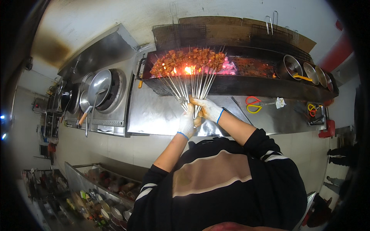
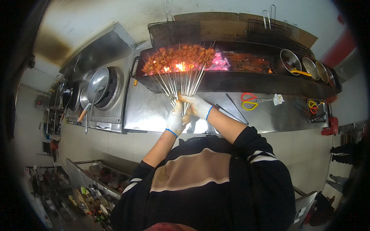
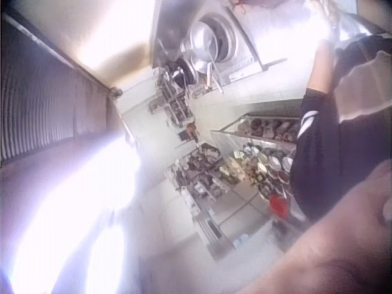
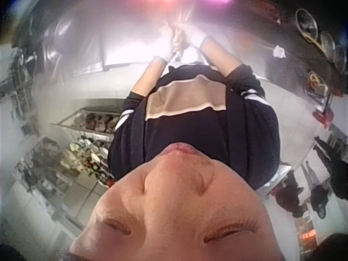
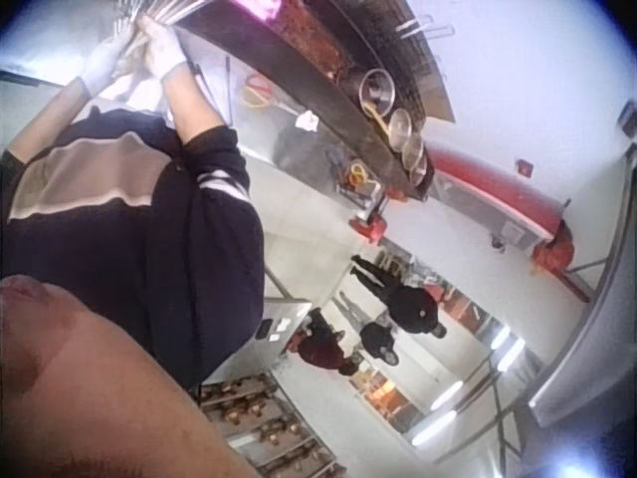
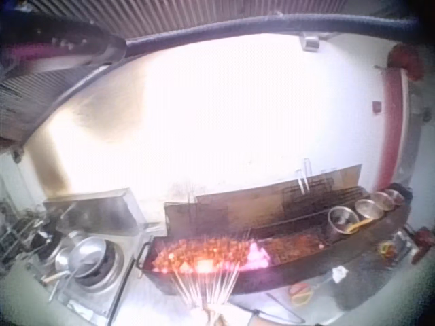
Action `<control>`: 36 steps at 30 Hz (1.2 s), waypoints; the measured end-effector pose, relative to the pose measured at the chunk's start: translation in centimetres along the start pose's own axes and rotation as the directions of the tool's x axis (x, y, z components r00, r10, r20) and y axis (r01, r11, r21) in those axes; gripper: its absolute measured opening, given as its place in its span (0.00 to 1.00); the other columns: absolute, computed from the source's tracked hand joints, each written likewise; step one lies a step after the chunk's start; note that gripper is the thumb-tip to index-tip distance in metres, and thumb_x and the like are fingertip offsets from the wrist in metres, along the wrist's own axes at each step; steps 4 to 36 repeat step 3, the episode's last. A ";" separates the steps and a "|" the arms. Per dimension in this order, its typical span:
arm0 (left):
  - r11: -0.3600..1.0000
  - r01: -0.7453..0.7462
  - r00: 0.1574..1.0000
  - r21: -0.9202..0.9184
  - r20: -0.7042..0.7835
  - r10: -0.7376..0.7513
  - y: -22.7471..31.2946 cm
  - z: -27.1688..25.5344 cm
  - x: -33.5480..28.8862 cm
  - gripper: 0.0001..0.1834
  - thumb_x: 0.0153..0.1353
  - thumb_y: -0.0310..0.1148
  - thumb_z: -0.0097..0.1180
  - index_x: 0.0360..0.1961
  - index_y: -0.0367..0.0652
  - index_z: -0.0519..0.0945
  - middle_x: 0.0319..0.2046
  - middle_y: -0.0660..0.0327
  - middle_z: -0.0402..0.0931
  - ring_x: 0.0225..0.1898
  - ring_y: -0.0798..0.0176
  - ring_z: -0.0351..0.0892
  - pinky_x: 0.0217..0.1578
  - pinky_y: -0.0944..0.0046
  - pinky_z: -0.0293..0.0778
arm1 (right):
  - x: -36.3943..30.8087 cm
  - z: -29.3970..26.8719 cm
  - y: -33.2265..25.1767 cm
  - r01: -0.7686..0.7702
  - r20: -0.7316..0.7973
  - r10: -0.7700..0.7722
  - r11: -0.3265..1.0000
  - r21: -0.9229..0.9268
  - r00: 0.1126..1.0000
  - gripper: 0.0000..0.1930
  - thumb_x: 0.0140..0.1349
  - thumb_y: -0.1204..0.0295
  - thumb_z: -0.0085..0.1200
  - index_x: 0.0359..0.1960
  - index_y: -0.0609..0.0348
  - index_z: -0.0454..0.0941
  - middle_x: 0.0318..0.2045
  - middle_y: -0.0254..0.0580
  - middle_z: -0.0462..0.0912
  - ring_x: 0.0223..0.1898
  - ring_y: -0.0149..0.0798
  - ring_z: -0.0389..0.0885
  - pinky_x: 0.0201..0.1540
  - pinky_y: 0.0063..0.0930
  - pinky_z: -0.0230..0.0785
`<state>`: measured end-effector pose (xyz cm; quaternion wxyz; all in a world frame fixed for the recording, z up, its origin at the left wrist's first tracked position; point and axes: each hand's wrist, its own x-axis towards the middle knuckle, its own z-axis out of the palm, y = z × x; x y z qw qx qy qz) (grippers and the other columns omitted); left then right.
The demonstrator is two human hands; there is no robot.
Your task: The person grills multiple meat skewers over a charcoal grill, repeatedly rotating them with gloved hands. They periodically brush a liquid onto the skewers and adjust their positions to ensure even cooking.
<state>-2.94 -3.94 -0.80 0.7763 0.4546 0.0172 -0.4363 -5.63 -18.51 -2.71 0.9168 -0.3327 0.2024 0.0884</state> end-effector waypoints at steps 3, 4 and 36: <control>0.999 0.014 1.000 -0.033 -0.003 -0.014 0.5 -0.2 -0.6 0.27 0.71 0.60 0.45 0.44 0.44 0.75 0.24 0.60 0.75 0.12 0.71 0.57 0.13 0.70 0.54 | 2.1 -0.6 1.3 0.022 0.085 -0.026 0.999 0.047 0.996 0.16 0.68 0.62 0.59 0.53 0.56 0.80 0.47 0.37 0.83 0.51 0.37 0.79 0.62 0.50 0.63; 0.999 0.014 1.000 -0.033 -0.003 -0.014 0.5 -0.2 -0.6 0.27 0.71 0.60 0.45 0.44 0.44 0.75 0.24 0.60 0.75 0.12 0.71 0.57 0.13 0.70 0.54 | 2.1 -0.6 1.3 0.022 0.085 -0.026 0.999 0.047 0.996 0.16 0.68 0.62 0.59 0.53 0.56 0.80 0.47 0.37 0.83 0.51 0.37 0.79 0.62 0.50 0.63; 0.999 0.014 1.000 -0.033 -0.003 -0.014 0.5 -0.2 -0.6 0.27 0.71 0.60 0.45 0.44 0.44 0.75 0.24 0.60 0.75 0.12 0.71 0.57 0.13 0.70 0.54 | 2.1 -0.6 1.3 0.022 0.085 -0.026 0.999 0.047 0.996 0.16 0.68 0.62 0.59 0.53 0.56 0.80 0.47 0.37 0.83 0.51 0.37 0.79 0.62 0.50 0.63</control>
